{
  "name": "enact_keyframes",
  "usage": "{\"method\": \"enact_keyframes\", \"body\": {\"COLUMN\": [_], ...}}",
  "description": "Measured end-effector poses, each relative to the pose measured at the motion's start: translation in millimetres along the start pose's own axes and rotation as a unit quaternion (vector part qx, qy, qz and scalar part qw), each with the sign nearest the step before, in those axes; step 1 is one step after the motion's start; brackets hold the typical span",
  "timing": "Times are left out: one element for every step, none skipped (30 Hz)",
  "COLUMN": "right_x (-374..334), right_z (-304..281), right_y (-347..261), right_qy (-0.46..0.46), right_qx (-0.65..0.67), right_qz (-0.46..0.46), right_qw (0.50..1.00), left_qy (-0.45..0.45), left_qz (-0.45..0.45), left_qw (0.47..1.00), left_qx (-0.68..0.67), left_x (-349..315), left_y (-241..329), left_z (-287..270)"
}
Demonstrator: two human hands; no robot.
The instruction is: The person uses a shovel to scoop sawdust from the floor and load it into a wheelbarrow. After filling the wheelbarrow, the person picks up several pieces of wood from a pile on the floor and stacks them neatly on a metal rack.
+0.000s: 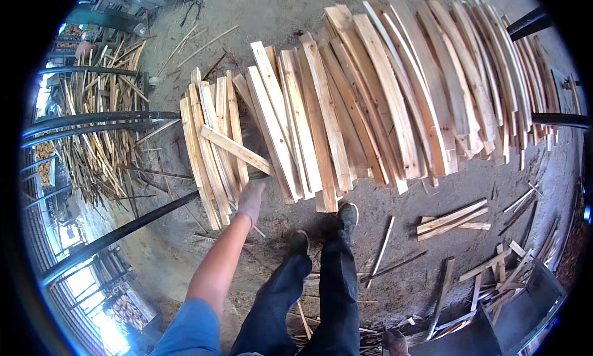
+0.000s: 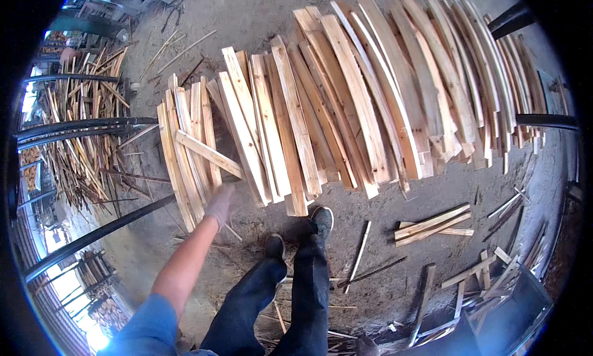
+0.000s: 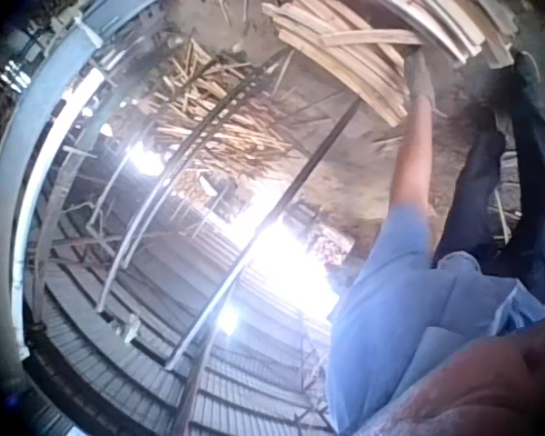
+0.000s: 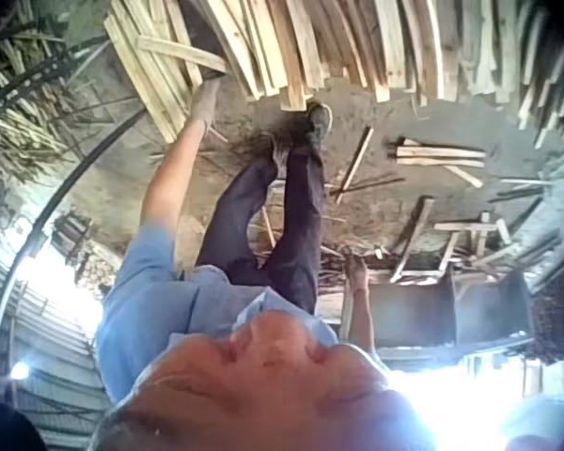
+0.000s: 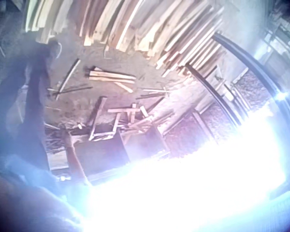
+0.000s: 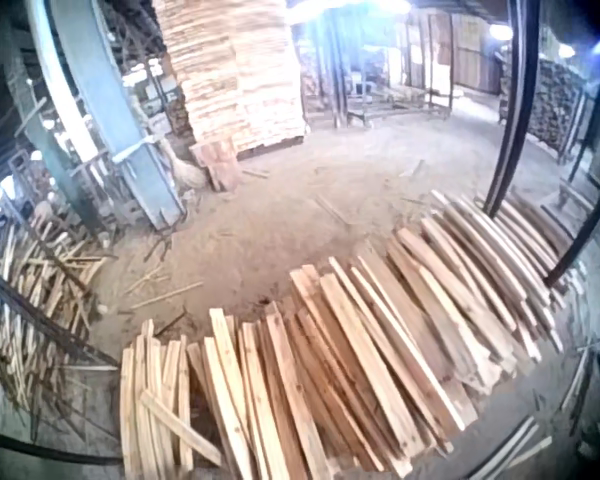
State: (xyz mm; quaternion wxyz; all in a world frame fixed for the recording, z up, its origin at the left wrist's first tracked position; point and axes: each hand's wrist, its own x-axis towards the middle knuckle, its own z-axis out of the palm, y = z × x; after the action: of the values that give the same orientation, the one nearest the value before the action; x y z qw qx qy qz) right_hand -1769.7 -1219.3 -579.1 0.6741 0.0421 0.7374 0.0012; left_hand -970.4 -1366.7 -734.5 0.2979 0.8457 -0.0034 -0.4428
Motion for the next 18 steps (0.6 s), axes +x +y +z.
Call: {"method": "enact_keyframes", "body": {"right_x": [8.0,4.3,12.3,-21.6,-55.6,-66.4,-70.1,-64.3,-67.7,-52.3,-51.1,-35.1,-31.9,-33.0,-40.6,-48.7,-61.8,-71.4], "right_z": [3.9,3.8,17.9,108.4,168.0,193.1,198.8,197.7,212.5,225.0,232.8,225.9,213.9,224.2,235.1,240.7,242.8,241.5], "right_y": [1.0,8.7,10.4,-38.4,-83.0,-101.0,-96.0,-83.0,-83.7,-74.6,-64.0,-44.4,-13.3,-18.4,-14.9,-14.7,-16.4,-11.0], "right_qy": [0.033,0.085,0.088,0.087,0.087,0.043,0.056,0.056,0.053,0.030,0.001,-0.037,-0.026,-0.044,-0.014,0.019,0.016,0.029], "right_qx": [0.046,0.101,0.124,-0.081,-0.081,-0.198,-0.129,-0.139,-0.118,-0.109,-0.160,-0.244,-0.185,-0.374,-0.249,-0.110,-0.088,-0.063], "right_qz": [0.002,0.002,-0.010,-0.037,-0.038,-0.095,-0.050,-0.019,0.013,0.017,-0.003,-0.035,-0.074,-0.194,-0.106,-0.019,-0.036,-0.041], "right_qw": [0.998,0.991,0.988,0.992,0.992,0.975,0.989,0.988,0.992,0.993,0.987,0.969,0.980,0.906,0.962,0.994,0.995,0.997], "left_qy": [0.005,0.015,0.034,0.066,0.057,0.048,0.040,0.002,-0.023,-0.121,-0.125,-0.131,-0.120,-0.086,-0.081,-0.103,-0.124,-0.146], "left_qz": [-0.029,-0.108,-0.109,-0.104,-0.077,-0.054,0.130,0.144,0.164,0.139,0.047,0.072,0.002,0.022,0.025,0.030,0.028,0.023], "left_qw": [0.998,0.982,0.981,0.982,0.981,0.980,0.991,0.988,0.976,0.976,0.991,0.989,0.992,0.988,0.983,0.978,0.971,0.965], "left_qx": [-0.061,-0.156,-0.155,-0.146,-0.166,-0.186,-0.013,0.061,0.138,0.120,-0.004,-0.006,0.033,0.125,0.162,0.180,0.201,0.217], "left_x": [8.4,-2.4,2.7,10.6,41.4,66.7,61.6,53.9,45.3,75.8,89.7,101.2,75.5,81.7,66.4,34.9,1.2,-40.0], "left_y": [24.1,83.1,114.4,126.2,119.3,104.5,105.9,122.4,138.6,151.4,145.9,146.1,146.7,136.3,125.9,110.1,97.2,89.1], "left_z": [13.3,56.3,58.7,53.1,39.9,19.5,50.6,64.2,67.5,31.4,0.7,-21.5,22.9,-16.0,-14.9,2.9,10.2,17.4]}}
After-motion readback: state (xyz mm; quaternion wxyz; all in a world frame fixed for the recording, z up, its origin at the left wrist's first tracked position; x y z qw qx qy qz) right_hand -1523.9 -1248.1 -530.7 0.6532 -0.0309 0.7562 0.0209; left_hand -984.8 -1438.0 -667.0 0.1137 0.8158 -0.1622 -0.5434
